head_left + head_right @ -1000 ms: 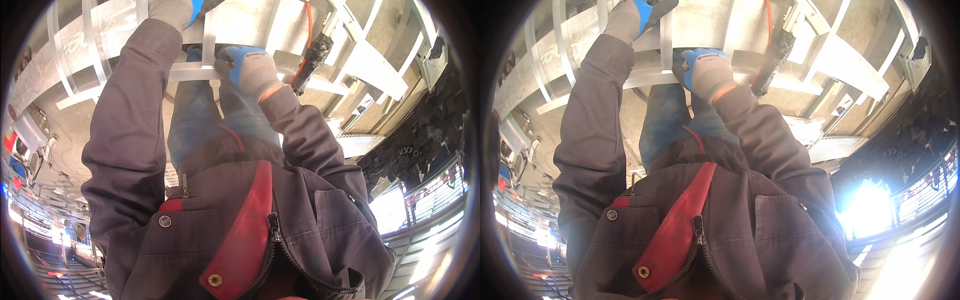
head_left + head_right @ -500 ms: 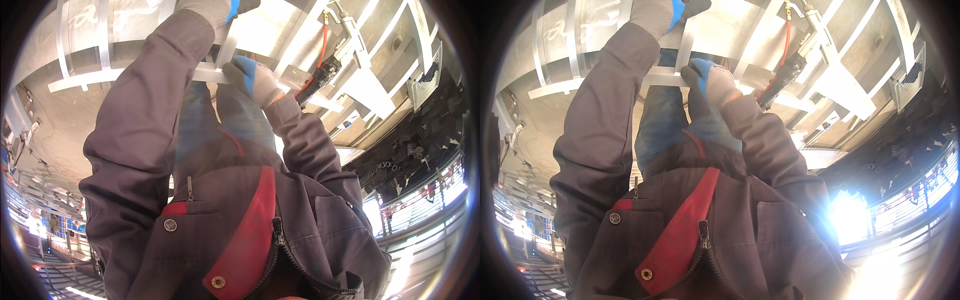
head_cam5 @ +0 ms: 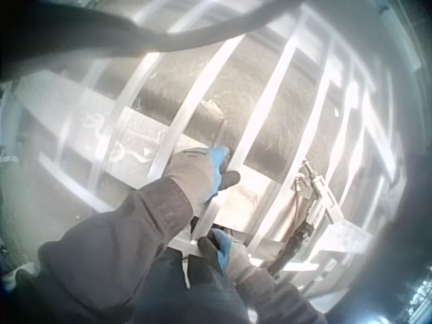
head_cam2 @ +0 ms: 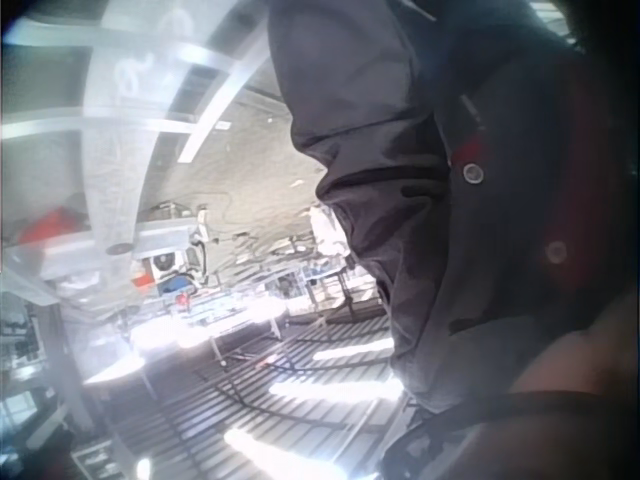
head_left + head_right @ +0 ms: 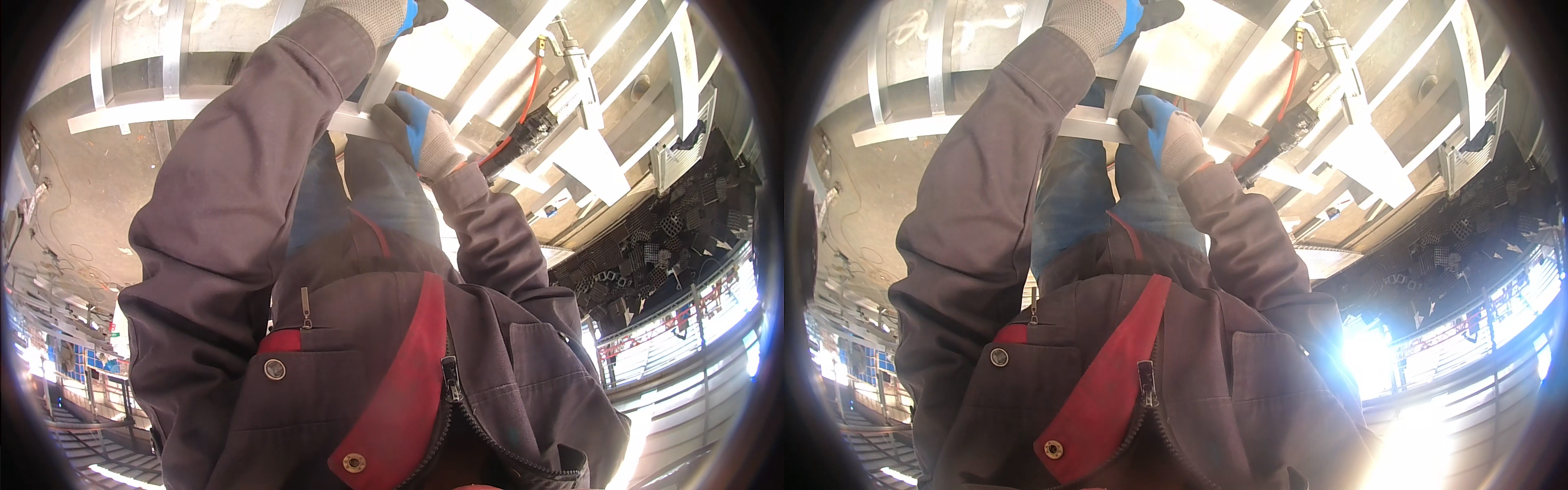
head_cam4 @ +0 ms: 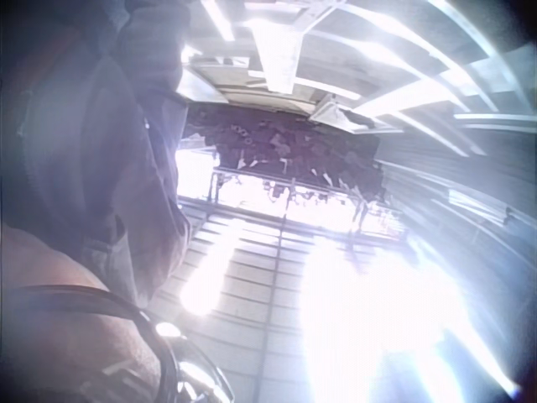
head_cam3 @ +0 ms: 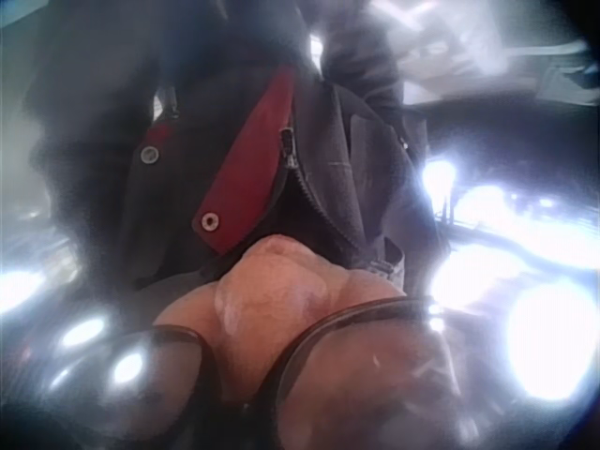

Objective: The person welds a metal frame using a handheld welding torch. They repeatedly position the torch at intersections of the frame, apply welds, and reposition to continue along the structure. The person wears gloves and a jacket while working in a workshop.

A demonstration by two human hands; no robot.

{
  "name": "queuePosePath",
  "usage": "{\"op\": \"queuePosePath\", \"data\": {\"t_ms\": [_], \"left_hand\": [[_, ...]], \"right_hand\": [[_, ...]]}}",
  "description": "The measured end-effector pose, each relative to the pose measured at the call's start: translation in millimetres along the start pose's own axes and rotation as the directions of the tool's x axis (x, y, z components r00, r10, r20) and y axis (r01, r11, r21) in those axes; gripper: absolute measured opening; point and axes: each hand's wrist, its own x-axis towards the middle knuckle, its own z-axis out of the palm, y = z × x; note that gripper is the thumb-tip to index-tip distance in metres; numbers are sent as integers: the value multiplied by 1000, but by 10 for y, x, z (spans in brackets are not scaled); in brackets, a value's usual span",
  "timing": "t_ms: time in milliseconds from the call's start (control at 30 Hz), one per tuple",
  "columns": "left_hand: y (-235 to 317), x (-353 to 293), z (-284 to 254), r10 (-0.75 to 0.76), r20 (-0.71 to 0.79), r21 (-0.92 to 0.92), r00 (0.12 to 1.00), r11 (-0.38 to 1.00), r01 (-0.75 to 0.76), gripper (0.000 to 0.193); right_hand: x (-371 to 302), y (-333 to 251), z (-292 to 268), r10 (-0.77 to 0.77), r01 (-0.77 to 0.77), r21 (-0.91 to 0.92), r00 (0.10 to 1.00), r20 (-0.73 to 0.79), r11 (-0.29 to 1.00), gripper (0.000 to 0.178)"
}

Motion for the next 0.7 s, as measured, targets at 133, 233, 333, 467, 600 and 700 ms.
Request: {"op": "queuePosePath", "data": {"t_ms": [133, 233, 333, 467, 600, 700], "left_hand": [[8, 6, 3, 1, -1, 3, 1000, 1000, -1, 69], [10, 9, 8, 3, -1, 3, 1000, 1000, -3, 69], [14, 5, 7, 3, -3, -1, 1000, 1000, -3, 69], [23, 3, 3, 2, -5, -4, 1000, 1000, -2, 69], [29, 4, 3, 1, -6, -6, 1000, 1000, -1, 70], [29, -20, 18, -8, -2, -2, 1000, 1000, 8, 70]], "right_hand": [[11, 8, 11, -5, 5, -17, 1000, -3, 1000, 43], [11, 15, 10, -6, 6, -8, 1000, -2, 1000, 46], [6, 4, 2, 1, -1, -22, 1000, -1, 1000, 45], [-4, -20, -9, 15, -15, -10, 1000, 5, 1000, 43], [-19, -22, -22, 4, -4, -31, 1000, 2, 1000, 44], [-22, -11, -20, -6, 6, -45, 1000, -2, 999, 43]]}}
